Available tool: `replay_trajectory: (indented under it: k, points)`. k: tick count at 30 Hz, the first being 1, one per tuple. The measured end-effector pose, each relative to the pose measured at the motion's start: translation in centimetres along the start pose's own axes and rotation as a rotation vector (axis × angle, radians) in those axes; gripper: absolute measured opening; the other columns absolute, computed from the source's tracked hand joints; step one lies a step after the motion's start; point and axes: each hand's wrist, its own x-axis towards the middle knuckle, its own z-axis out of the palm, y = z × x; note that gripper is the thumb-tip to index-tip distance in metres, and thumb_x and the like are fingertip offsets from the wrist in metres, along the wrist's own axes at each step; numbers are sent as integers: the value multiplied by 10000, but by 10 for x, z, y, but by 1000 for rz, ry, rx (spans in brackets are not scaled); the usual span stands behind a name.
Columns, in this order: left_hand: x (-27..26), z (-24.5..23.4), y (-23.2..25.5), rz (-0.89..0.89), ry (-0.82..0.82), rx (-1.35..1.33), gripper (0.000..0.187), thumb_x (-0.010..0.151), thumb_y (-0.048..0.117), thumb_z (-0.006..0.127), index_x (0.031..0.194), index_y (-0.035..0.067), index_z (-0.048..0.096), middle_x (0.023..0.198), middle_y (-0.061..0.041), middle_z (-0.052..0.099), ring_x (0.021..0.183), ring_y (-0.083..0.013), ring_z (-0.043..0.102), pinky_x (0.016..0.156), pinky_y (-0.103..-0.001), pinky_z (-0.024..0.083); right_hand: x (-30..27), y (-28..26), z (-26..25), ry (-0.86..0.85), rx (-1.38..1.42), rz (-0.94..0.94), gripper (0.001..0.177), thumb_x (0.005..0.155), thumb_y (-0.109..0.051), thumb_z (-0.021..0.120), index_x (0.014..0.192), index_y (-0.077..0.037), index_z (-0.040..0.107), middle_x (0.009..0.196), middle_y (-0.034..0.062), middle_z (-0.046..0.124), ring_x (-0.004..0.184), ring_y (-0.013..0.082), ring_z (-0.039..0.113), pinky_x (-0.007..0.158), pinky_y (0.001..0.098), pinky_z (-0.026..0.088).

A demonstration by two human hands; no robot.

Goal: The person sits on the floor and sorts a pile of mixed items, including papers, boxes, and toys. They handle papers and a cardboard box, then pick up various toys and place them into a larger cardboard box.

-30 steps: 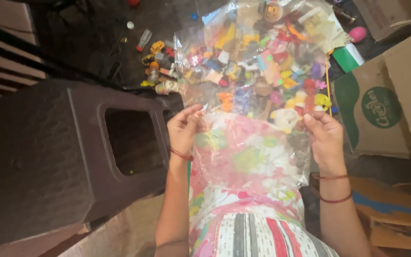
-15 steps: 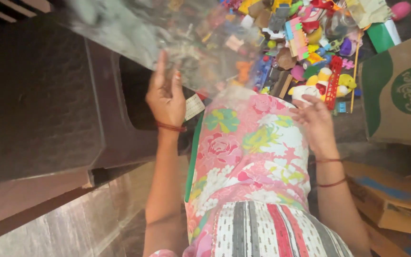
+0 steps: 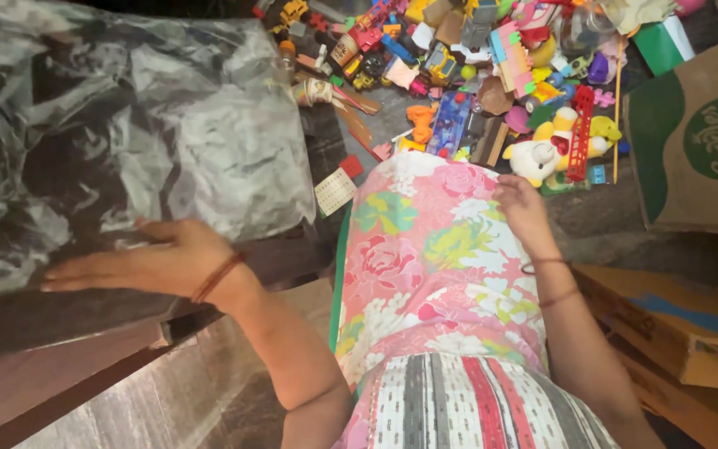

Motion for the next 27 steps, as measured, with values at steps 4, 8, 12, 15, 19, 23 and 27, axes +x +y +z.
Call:
replay_trajectory:
  k: [4, 8, 12, 15, 19, 23, 27]
  points:
    - [44, 12, -42, -214, -46, 297, 910, 935, 56, 604, 1588, -173, 14, 1670, -380, -35, 1601, -506, 8, 1358, -513, 49, 32, 33, 9, 3, -507, -17, 422, 958, -210, 637, 1348, -47, 631, 1261, 185, 691, 1152, 333, 684, 1022, 447, 542]
    - [74, -2, -30, -441, -216, 544, 898, 957, 255, 658, 1551, -143, 115, 1620, -418, -38, 1516, -604, -8, 1232, -615, 166, 56, 45, 34, -2, -1163, -241, 650, 828, -310, 747, 1390, -33, 575, 1377, 228, 590, 1373, 477, 458, 1147, 660, 288]
    - [45, -52, 16, -23, -56, 391, 872, 989, 209, 666, 1610, -158, 176, 1567, -501, -22, 1457, -656, -5, 1224, -719, 130, 73, 45, 43, 28, -1173, -33, 751, 793, -349, 763, 1420, -14, 522, 1395, 271, 520, 1397, 485, 338, 1091, 719, 173]
    - [-6, -57, 55, 296, -98, 2, 614, 1109, 196, 614, 1613, -12, 330, 1643, -288, 166, 1536, -466, 137, 1291, -585, 158, 76, 57, 31, 146, -867, -96, 610, 861, -295, 728, 1371, -2, 566, 1321, 236, 602, 1308, 439, 483, 1057, 626, 323]
    - [-94, -30, 79, 843, -868, -600, 570, 805, 33, 623, 1366, 129, 628, 1557, -191, 490, 1529, -378, 376, 1311, -529, 237, 75, 73, -10, 354, -342, -232, 337, 1007, -150, 614, 1314, -16, 650, 1190, 188, 708, 1098, 296, 691, 949, 368, 519]
    - [-186, 32, 89, 1116, -1156, -252, 631, 808, 191, 676, 1429, 282, 606, 1544, -182, 466, 1492, -494, 228, 1159, -734, 126, 52, 86, -58, 392, -297, -360, 278, 1018, -84, 562, 1278, -29, 643, 1207, 187, 688, 1134, 288, 667, 980, 379, 518]
    - [-251, 88, 68, 1111, -1415, -76, 477, 903, 382, 606, 1379, 345, 610, 1573, -146, 423, 1494, -484, 164, 1122, -805, 41, 14, 113, -76, 164, -943, -528, 398, 904, -34, 575, 1270, -109, 709, 1272, 199, 644, 1213, 373, 585, 1058, 468, 494]
